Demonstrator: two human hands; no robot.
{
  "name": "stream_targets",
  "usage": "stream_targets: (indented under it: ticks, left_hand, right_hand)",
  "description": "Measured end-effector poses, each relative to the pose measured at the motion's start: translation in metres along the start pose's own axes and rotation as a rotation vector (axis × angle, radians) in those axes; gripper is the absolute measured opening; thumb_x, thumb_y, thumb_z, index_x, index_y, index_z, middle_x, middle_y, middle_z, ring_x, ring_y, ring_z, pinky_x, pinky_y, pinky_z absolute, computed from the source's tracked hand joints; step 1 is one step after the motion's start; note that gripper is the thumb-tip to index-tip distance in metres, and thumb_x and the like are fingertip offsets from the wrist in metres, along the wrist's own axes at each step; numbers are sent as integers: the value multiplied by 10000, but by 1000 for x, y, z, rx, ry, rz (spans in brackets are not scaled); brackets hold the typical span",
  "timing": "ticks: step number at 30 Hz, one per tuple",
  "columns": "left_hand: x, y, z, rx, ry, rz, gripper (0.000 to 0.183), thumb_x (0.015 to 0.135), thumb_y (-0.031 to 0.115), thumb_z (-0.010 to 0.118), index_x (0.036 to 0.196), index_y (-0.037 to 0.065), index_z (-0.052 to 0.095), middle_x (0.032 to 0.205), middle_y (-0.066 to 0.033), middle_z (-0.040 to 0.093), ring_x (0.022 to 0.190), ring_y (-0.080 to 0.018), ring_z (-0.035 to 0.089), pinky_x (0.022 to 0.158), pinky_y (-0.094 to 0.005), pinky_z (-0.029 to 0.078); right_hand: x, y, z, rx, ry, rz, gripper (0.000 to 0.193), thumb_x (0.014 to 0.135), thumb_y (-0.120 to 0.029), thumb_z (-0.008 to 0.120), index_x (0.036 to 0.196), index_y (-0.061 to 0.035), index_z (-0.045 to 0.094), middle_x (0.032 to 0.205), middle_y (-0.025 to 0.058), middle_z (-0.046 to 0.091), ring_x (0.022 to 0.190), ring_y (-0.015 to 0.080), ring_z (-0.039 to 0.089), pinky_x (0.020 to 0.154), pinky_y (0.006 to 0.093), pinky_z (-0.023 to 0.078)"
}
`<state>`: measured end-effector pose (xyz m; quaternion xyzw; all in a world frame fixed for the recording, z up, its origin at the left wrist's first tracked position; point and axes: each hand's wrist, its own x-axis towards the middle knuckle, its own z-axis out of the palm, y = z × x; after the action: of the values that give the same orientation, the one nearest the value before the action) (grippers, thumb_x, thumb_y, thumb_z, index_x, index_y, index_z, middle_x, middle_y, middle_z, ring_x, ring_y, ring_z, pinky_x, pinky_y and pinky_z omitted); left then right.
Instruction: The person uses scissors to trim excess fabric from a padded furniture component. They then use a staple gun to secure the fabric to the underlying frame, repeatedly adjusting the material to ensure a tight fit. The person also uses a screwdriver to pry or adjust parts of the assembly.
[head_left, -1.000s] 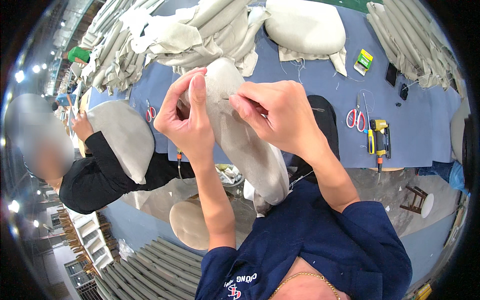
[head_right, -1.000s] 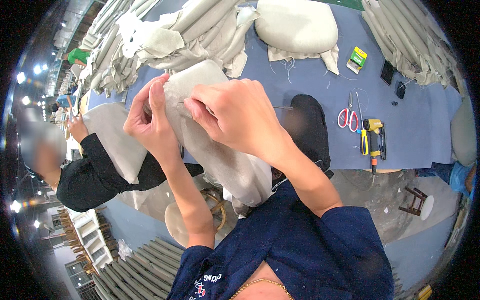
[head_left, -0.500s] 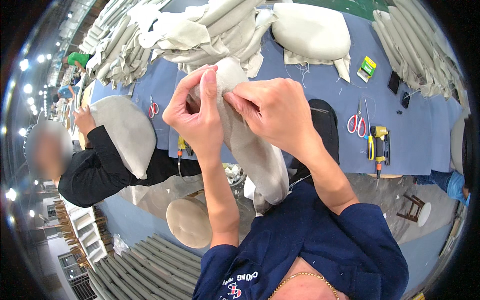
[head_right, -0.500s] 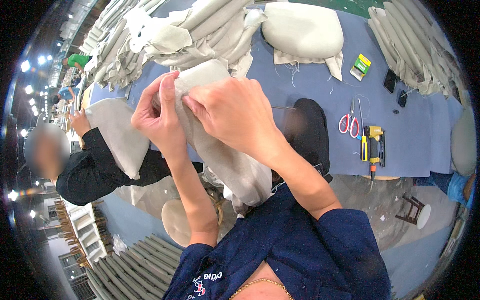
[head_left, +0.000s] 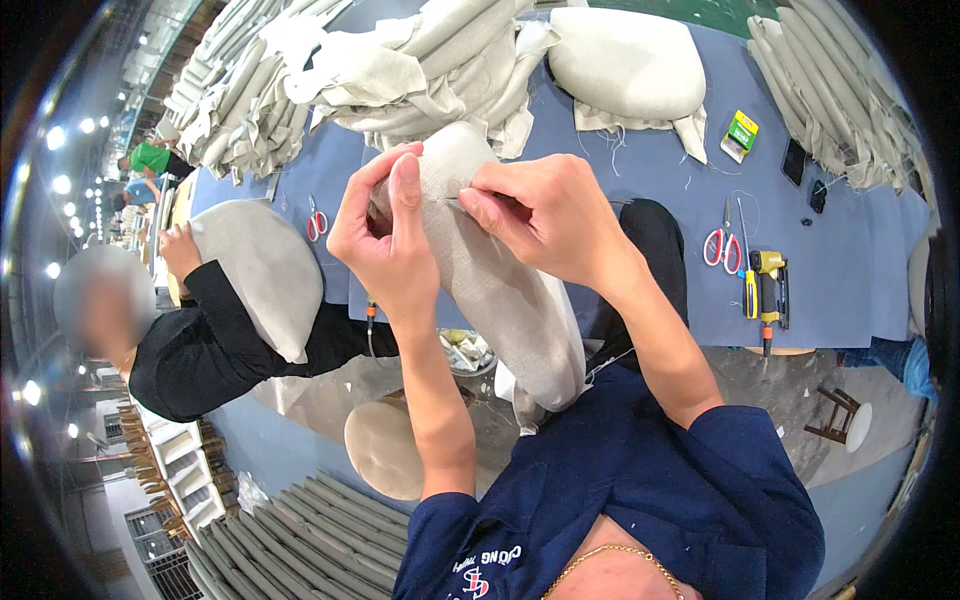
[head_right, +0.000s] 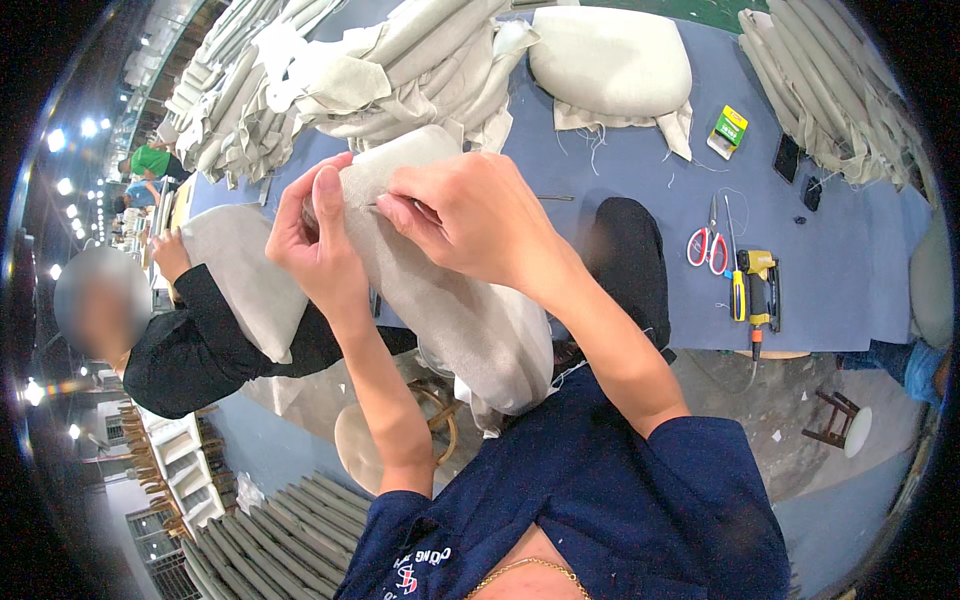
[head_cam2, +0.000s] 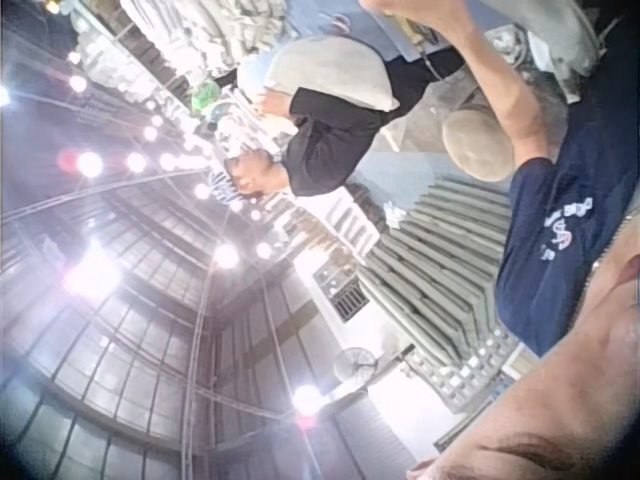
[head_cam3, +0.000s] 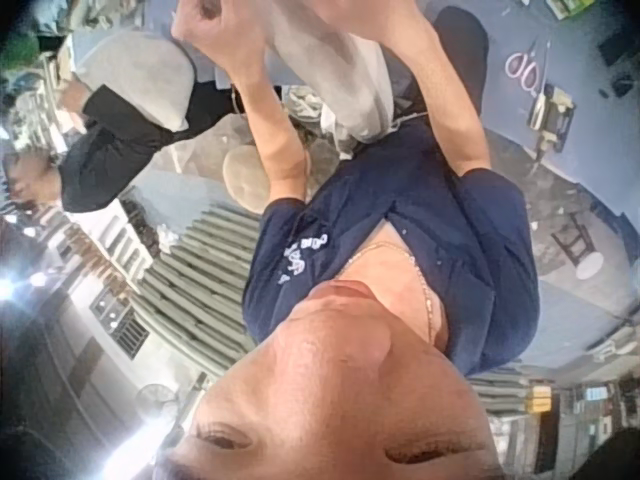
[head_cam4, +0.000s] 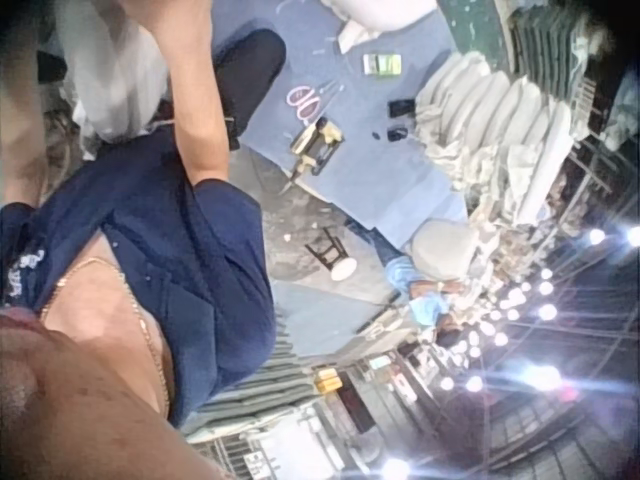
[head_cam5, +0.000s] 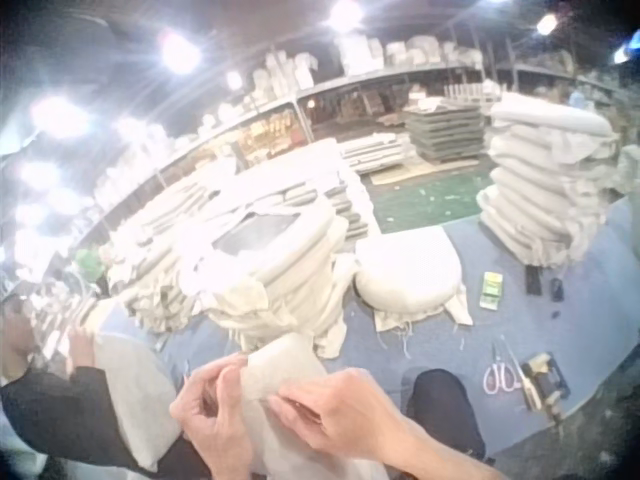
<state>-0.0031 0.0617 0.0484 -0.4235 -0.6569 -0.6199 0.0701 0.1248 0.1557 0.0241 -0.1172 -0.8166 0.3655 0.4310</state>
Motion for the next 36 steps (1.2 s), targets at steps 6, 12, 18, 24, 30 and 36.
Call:
stream_targets:
  ticks: [6,12,18,24,30,36]
  left_hand:
    - [1,0,1,-35,-13,12,214,987,191,676,994,-17,728,915,-13,740,712,-15,518,597,-183,361]
    - [-1,-2,-4,-69,5,12,209,988,182,673,1006,-20,721,920,-14,733,751,-25,545,640,-185,392]
    - [0,-3,-2,-117,4,4,191,984,170,675,1005,-14,723,867,18,699,689,-4,458,577,-183,319]
    - [4,-3,-30,-86,-187,-76,244,910,122,728,1104,-23,693,988,-35,696,827,-65,572,744,-221,432]
    - [1,-20,-37,-424,-73,-145,446,795,37,808,1182,0,588,1137,-77,643,973,-121,630,866,-275,532]
    - [6,-40,-22,-496,57,-228,367,818,137,818,1110,34,620,1034,-50,655,930,-120,627,844,-282,518]
  right_hand:
    - [14,5,4,155,60,-23,138,887,-134,729,832,-42,643,615,71,581,501,153,471,483,282,382]
    - [16,15,-4,267,-128,13,178,843,-120,787,783,-19,653,605,14,584,525,74,442,483,247,348]
    - [26,19,-12,354,-292,56,167,828,-144,813,793,-26,701,591,-3,569,543,61,432,498,247,356]
    - [-55,82,-49,210,35,418,186,906,-167,743,831,-3,698,659,-3,611,581,75,517,541,255,422]
    - [-274,260,-133,-306,130,658,248,954,-213,661,811,-11,658,659,-27,576,596,69,533,517,273,399]
    - [-373,330,-146,-173,244,1055,237,901,-219,715,848,12,705,612,59,638,511,156,599,511,320,491]
